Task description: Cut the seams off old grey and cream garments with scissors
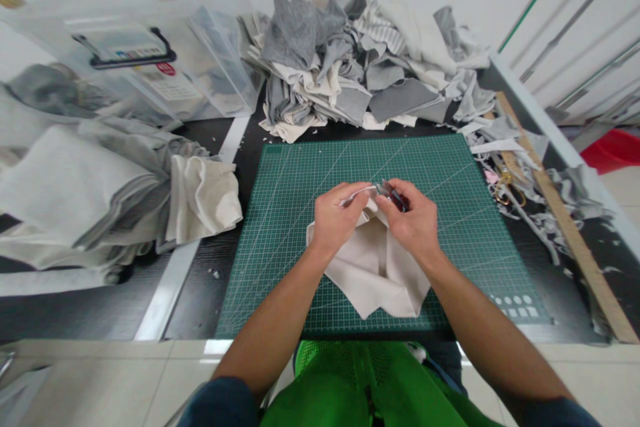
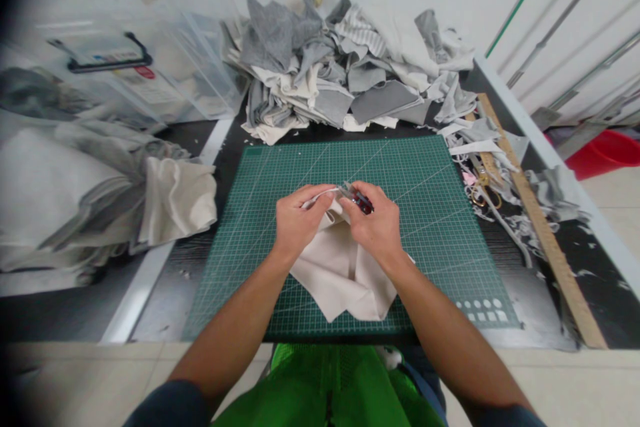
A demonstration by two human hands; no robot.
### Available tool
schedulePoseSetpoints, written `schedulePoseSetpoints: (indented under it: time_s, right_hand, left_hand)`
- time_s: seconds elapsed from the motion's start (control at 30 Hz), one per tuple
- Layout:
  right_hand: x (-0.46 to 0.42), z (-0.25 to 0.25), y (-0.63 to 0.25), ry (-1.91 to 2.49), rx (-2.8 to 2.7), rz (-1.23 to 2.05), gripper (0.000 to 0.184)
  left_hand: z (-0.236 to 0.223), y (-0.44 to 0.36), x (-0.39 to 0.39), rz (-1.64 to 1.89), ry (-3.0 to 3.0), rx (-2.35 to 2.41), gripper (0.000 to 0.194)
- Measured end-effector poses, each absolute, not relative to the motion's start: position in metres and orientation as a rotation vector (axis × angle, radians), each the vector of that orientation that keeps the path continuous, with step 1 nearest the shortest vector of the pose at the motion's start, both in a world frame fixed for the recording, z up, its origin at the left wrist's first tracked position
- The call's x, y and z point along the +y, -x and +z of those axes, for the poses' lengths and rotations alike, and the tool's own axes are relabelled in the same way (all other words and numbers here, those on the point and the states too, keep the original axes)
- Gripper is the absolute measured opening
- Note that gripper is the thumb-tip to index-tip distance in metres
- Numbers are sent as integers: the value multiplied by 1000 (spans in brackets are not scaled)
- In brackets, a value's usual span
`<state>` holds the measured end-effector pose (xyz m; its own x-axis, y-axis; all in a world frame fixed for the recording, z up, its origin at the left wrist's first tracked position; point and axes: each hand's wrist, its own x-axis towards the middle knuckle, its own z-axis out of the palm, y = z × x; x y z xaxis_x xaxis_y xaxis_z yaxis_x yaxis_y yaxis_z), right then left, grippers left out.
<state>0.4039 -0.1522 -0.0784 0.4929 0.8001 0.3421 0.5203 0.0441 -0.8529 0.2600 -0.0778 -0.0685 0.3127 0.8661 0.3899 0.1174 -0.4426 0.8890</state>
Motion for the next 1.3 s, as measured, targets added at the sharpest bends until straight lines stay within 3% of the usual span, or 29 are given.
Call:
schedulePoseSetpoints:
  time_s: [0.87, 1.1, 1.3]
  right_hand:
    - [-156, -74, -402, 1570, -1339, 230, 23]
    - [-154, -74, -404, 1526, -1090, 286, 30]
    - [-157, -62, -404, 1459, -1157, 540, 24]
  left_hand:
    - [-72, -259, -78, 1217, -1911, 905, 16]
    - [-69, -259, -78, 1222, -1862, 914, 14]
    - [-70, -260, -81, 1268, -1821, 925, 10]
